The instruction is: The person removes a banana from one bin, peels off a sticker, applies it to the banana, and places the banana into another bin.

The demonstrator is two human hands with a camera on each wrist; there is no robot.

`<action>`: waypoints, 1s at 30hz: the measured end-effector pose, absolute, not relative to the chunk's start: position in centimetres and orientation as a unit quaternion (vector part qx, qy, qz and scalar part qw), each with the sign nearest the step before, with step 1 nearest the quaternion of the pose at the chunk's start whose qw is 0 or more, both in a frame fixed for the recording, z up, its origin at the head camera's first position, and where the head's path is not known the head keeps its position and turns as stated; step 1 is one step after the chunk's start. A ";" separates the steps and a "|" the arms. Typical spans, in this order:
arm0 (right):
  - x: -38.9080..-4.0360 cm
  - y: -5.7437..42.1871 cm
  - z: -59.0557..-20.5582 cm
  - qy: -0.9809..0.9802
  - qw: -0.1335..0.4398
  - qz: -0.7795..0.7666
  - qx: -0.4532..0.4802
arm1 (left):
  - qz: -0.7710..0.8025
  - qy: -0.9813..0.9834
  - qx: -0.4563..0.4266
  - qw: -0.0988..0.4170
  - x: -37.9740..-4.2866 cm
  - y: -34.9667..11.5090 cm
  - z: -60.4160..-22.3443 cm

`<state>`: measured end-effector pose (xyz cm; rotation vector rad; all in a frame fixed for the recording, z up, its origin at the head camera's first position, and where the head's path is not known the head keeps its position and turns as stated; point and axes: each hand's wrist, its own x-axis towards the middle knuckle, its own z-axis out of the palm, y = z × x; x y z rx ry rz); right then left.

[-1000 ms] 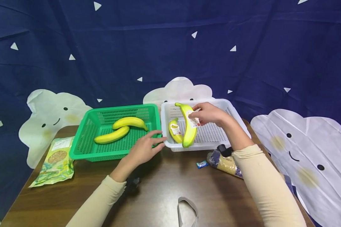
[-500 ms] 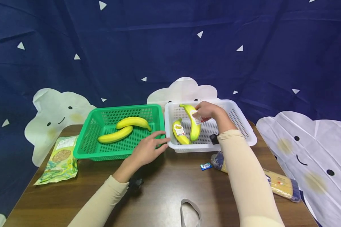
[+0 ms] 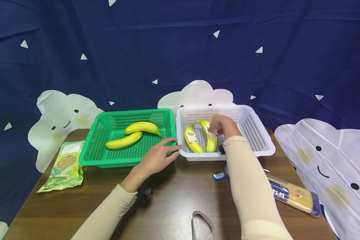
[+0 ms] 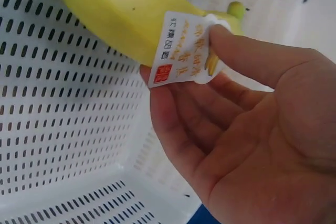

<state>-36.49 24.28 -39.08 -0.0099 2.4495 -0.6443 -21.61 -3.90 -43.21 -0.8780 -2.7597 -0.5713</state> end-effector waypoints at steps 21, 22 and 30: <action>-36.3 23.5 -40.0 0.908 0.350 -0.229 0.025 | -0.192 -0.931 -0.294 0.097 -21.7 -3.8 -43.6; -36.2 23.4 -40.0 0.908 0.350 -0.229 0.024 | -0.193 -0.931 -0.294 0.097 -21.7 -3.8 -43.6; -36.1 23.5 -39.2 0.918 0.342 -0.202 -0.007 | -0.193 -0.931 -0.295 0.097 -21.8 -3.9 -43.6</action>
